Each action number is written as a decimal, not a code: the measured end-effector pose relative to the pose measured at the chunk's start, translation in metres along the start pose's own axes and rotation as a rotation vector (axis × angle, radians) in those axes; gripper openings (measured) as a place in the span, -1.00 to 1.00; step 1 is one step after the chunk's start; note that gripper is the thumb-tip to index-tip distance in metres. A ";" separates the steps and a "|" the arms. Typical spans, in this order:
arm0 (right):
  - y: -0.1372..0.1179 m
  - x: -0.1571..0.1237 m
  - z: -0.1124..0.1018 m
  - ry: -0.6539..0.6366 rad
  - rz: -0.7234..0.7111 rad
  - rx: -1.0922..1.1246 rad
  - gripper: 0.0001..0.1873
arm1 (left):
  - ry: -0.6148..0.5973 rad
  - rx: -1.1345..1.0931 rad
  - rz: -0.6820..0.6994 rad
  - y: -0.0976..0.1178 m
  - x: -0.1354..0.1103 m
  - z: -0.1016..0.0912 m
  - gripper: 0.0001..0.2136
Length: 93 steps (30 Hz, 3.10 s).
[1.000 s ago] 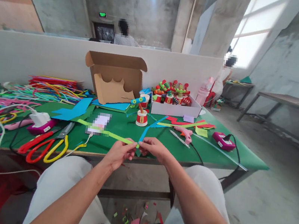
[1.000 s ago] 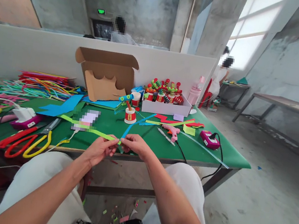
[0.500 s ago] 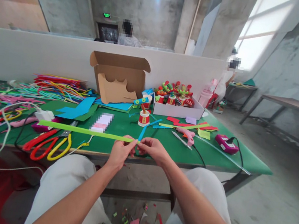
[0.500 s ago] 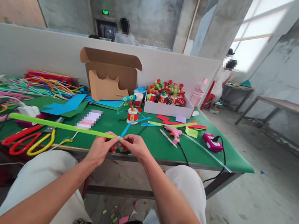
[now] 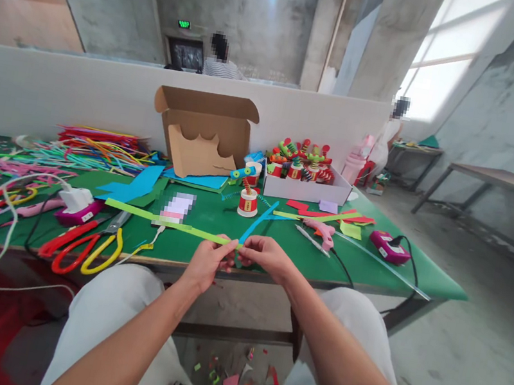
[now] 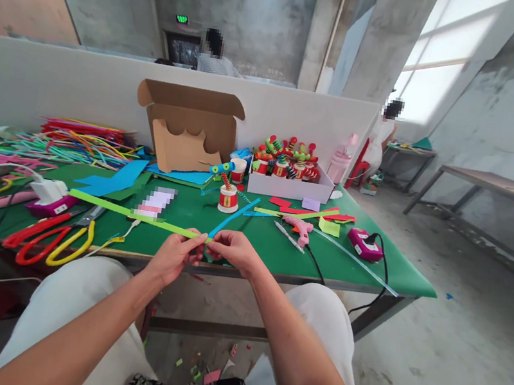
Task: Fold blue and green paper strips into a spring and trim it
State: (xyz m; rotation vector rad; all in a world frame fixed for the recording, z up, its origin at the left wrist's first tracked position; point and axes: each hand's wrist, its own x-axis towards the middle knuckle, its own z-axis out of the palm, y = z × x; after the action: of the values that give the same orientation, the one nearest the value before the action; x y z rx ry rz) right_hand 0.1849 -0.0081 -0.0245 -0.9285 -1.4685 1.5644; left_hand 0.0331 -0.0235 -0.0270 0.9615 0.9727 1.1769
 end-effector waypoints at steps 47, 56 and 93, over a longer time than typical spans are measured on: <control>0.011 0.003 0.007 0.062 0.027 0.220 -0.52 | 0.110 0.108 0.251 -0.010 0.004 0.002 -0.69; 0.009 0.002 0.004 0.107 0.032 0.222 -0.50 | 0.158 0.002 0.183 -0.014 0.005 0.006 -0.63; 0.014 -0.003 0.020 0.220 0.150 0.144 -0.77 | -0.081 0.791 0.445 0.009 0.016 -0.032 -0.87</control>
State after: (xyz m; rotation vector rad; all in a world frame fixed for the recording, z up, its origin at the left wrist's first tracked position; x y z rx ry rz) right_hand 0.1674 -0.0194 -0.0373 -1.1075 -1.1401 1.5952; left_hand 0.0021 -0.0037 -0.0292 1.9160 1.2215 1.0993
